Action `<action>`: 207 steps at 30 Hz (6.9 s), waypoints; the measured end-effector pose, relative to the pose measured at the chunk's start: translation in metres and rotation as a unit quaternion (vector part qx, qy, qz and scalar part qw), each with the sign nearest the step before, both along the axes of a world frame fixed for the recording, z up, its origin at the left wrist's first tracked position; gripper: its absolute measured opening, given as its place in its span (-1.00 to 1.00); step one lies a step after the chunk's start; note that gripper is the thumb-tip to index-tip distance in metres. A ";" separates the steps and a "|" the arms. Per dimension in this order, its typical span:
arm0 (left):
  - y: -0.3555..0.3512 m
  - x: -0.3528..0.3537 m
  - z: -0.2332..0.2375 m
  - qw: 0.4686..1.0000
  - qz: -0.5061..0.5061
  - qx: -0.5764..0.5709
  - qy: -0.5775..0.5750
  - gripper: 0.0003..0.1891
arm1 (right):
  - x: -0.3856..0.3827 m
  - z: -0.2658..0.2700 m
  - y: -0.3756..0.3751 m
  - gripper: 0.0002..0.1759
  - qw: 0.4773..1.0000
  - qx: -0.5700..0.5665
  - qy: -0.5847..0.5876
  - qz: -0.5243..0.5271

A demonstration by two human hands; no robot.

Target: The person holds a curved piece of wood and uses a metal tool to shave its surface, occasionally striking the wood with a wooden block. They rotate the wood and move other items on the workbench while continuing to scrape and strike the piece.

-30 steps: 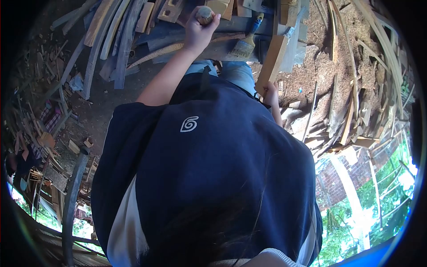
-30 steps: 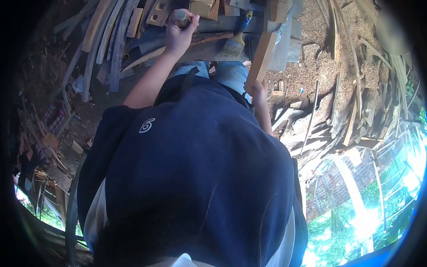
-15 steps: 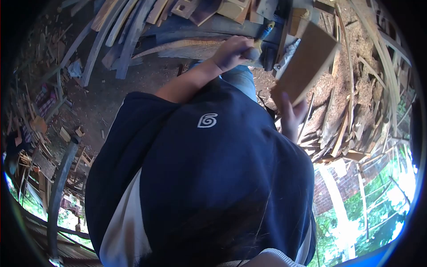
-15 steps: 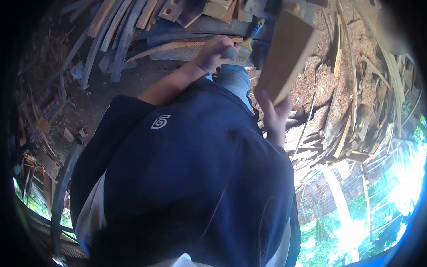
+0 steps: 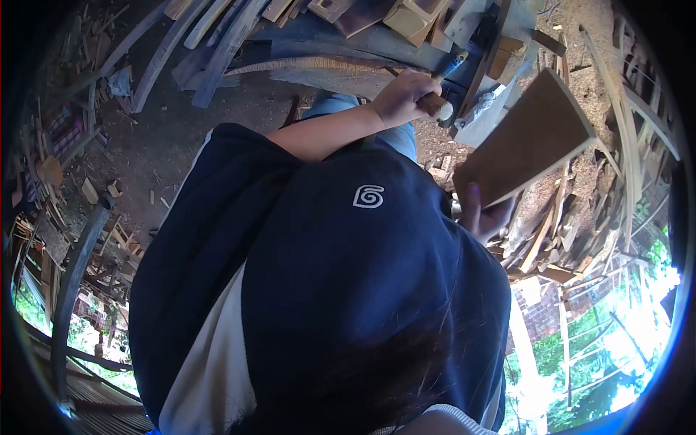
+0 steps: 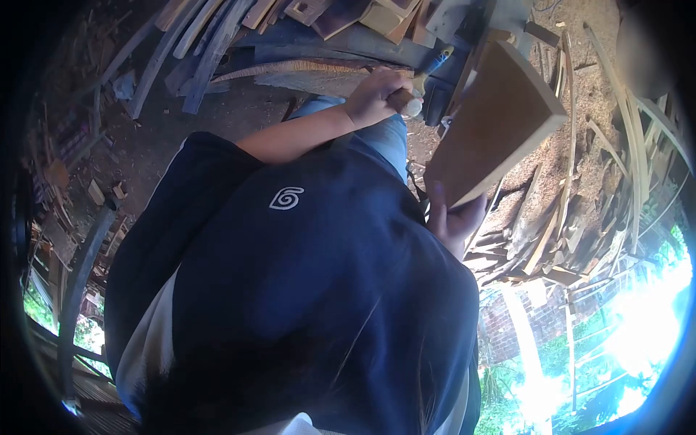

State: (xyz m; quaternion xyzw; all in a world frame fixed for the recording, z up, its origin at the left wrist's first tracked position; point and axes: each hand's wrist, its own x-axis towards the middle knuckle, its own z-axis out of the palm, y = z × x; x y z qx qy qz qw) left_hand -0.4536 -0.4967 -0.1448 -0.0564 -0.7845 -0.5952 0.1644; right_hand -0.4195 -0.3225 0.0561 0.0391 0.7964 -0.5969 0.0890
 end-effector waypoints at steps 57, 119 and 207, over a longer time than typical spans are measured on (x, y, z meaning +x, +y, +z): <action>0.018 0.006 0.003 0.993 0.113 0.014 0.024 -0.69 | -0.039 -0.004 0.022 -0.53 0.974 0.001 0.068 0.218; -0.036 0.058 -0.055 0.626 0.469 0.621 0.053 -0.86 | -0.072 -0.060 0.055 -0.47 0.979 0.133 -0.025 0.152; -0.163 0.085 0.010 0.807 0.282 -0.358 -0.375 -0.43 | -0.096 -0.268 -0.036 -0.52 0.901 0.299 0.058 0.309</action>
